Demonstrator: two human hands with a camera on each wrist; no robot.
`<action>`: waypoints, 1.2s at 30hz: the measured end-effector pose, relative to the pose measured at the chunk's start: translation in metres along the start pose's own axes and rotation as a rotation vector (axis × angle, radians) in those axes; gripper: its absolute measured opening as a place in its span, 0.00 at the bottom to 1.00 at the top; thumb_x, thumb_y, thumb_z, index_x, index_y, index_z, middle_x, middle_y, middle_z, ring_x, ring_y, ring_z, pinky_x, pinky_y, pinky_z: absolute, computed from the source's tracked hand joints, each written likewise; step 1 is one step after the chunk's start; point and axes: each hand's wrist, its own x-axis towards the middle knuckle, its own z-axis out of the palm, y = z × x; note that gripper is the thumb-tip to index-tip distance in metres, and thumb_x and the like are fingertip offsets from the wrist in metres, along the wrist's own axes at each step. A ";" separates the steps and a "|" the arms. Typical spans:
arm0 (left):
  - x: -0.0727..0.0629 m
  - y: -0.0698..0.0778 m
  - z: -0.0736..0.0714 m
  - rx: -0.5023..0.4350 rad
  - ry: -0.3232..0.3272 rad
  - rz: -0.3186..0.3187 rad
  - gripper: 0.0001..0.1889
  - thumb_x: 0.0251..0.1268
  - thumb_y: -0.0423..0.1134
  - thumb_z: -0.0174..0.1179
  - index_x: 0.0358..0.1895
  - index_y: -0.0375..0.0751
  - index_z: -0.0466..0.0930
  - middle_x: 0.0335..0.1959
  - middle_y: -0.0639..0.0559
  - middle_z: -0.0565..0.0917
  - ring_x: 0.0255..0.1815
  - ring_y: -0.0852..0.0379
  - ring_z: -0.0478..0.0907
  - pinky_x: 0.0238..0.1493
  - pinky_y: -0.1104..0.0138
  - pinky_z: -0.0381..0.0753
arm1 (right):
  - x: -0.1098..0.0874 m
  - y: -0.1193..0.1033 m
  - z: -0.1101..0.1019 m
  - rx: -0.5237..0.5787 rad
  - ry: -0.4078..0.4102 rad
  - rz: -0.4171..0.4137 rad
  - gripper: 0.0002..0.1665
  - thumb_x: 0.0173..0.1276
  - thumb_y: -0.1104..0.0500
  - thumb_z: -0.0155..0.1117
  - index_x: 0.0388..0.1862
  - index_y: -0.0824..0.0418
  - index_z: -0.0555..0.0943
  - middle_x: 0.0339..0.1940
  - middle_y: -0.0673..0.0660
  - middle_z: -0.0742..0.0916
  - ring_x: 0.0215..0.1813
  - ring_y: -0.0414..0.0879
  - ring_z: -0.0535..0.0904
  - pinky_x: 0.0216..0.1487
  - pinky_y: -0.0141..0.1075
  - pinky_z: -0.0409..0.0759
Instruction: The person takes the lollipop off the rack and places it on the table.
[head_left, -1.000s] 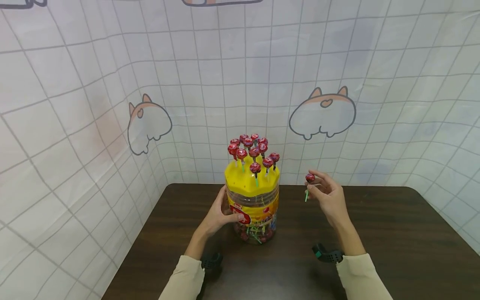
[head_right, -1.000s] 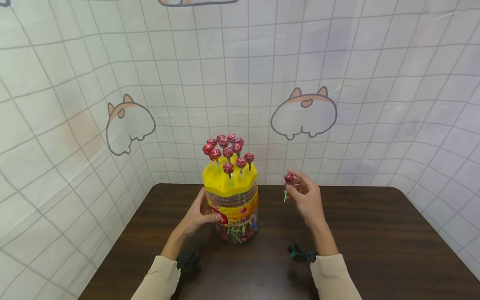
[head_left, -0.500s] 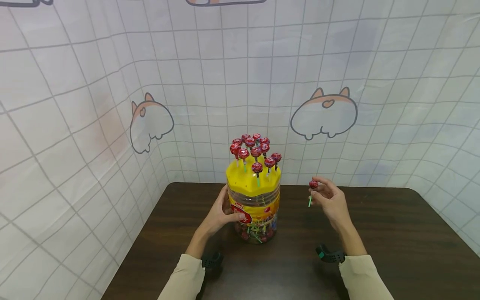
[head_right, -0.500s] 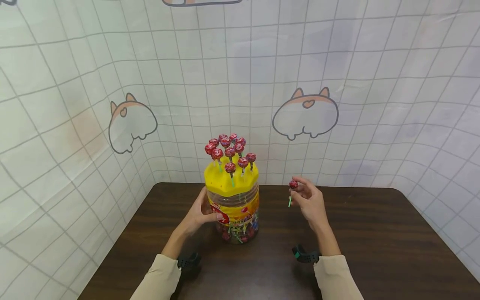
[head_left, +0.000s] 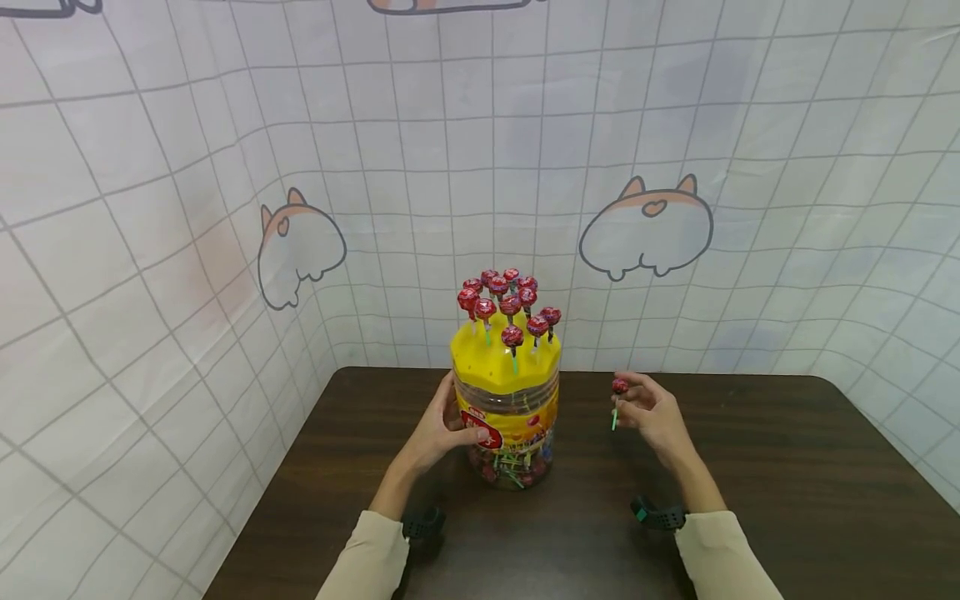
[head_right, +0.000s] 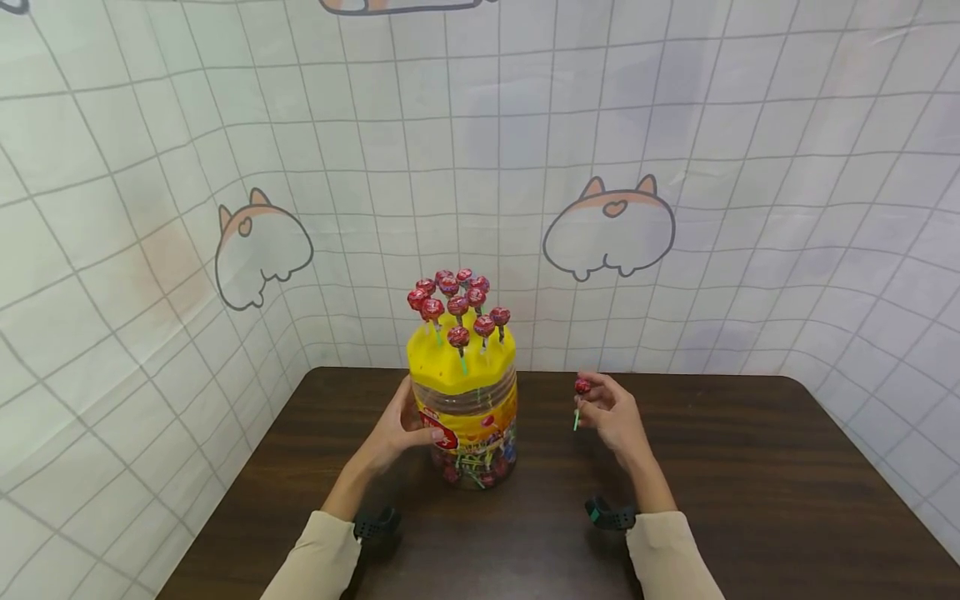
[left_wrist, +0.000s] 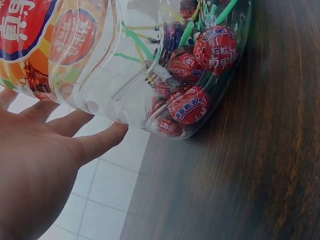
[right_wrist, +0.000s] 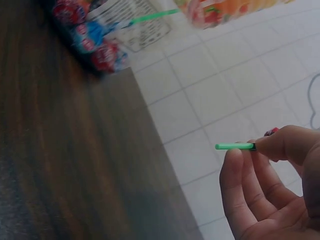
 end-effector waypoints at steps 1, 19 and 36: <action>0.000 0.000 0.000 0.001 0.002 -0.001 0.51 0.63 0.41 0.73 0.82 0.62 0.46 0.74 0.45 0.68 0.68 0.51 0.76 0.64 0.54 0.82 | 0.000 0.002 0.000 -0.004 -0.008 0.006 0.28 0.72 0.70 0.62 0.70 0.64 0.72 0.40 0.49 0.84 0.44 0.36 0.86 0.40 0.35 0.89; -0.001 0.002 -0.001 0.014 0.013 -0.017 0.51 0.63 0.41 0.72 0.82 0.60 0.46 0.74 0.43 0.67 0.67 0.53 0.75 0.65 0.55 0.81 | 0.010 0.023 0.005 -0.056 -0.127 0.089 0.31 0.72 0.72 0.60 0.73 0.66 0.68 0.49 0.70 0.80 0.45 0.47 0.85 0.47 0.41 0.89; -0.001 0.001 -0.001 0.034 0.023 -0.028 0.51 0.62 0.43 0.72 0.82 0.62 0.47 0.73 0.44 0.67 0.67 0.48 0.75 0.65 0.50 0.80 | 0.029 0.036 0.008 -0.189 -0.211 0.095 0.31 0.72 0.72 0.60 0.73 0.71 0.67 0.46 0.75 0.83 0.44 0.52 0.85 0.42 0.43 0.89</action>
